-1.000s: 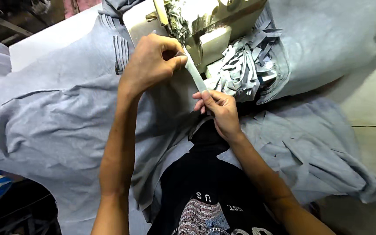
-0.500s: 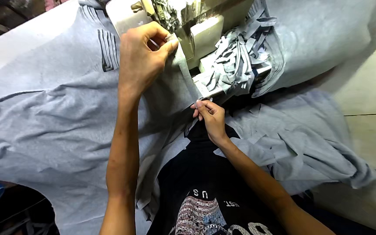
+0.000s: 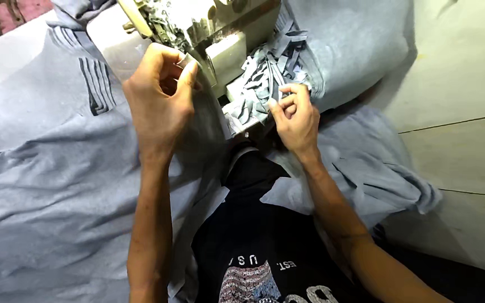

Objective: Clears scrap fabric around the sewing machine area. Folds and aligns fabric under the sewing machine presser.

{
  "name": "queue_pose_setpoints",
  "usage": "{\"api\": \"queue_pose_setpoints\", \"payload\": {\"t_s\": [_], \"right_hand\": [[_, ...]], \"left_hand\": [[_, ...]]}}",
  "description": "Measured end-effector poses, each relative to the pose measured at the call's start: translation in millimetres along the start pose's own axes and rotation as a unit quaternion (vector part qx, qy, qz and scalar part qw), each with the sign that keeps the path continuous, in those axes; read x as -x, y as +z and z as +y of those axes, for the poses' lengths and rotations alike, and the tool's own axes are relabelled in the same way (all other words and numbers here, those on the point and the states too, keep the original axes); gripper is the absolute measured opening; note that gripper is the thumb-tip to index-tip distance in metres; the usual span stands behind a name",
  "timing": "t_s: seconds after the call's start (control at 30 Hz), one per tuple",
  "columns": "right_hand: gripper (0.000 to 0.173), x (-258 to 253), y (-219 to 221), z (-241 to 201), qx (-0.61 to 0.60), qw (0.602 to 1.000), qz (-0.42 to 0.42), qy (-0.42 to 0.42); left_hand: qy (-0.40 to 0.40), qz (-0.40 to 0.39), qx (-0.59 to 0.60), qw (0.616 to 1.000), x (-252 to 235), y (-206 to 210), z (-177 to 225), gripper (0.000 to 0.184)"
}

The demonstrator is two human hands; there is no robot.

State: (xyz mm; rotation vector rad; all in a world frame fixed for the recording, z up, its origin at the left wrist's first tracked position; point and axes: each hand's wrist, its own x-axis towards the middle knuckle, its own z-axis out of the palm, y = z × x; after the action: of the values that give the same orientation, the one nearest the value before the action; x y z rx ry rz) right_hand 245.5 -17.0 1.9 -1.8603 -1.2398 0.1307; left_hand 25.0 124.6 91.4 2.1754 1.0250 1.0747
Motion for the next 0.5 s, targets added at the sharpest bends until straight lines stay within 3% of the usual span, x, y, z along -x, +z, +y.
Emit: {"api": "queue_pose_setpoints", "payload": {"t_s": [0.1,0.17,0.33,0.4,0.5], "right_hand": [[0.037,-31.9,-7.6,5.1,0.045,0.999,0.012,0.014],[0.035,-47.6,-13.9,7.1,0.084,0.995,-0.027,0.044],[0.022,-81.2,-28.7,16.4,0.079,0.989,-0.104,0.064],[0.023,-93.7,-38.3,15.3,0.052,0.993,-0.100,0.034],[0.026,-118.3,-54.8,14.3,0.036,0.996,-0.084,-0.017]], "left_hand": [[0.020,0.031,0.078,0.996,5.0,21.6,21.4,0.016],[0.030,0.025,0.115,0.993,7.5,40.5,31.1,0.015],[0.049,-0.099,-0.002,0.994,19.2,93.6,18.3,0.017],[0.052,-0.159,-0.041,0.985,28.7,105.2,13.1,0.020],[0.065,-0.177,-0.067,0.980,39.2,110.4,14.5,0.016]]}}
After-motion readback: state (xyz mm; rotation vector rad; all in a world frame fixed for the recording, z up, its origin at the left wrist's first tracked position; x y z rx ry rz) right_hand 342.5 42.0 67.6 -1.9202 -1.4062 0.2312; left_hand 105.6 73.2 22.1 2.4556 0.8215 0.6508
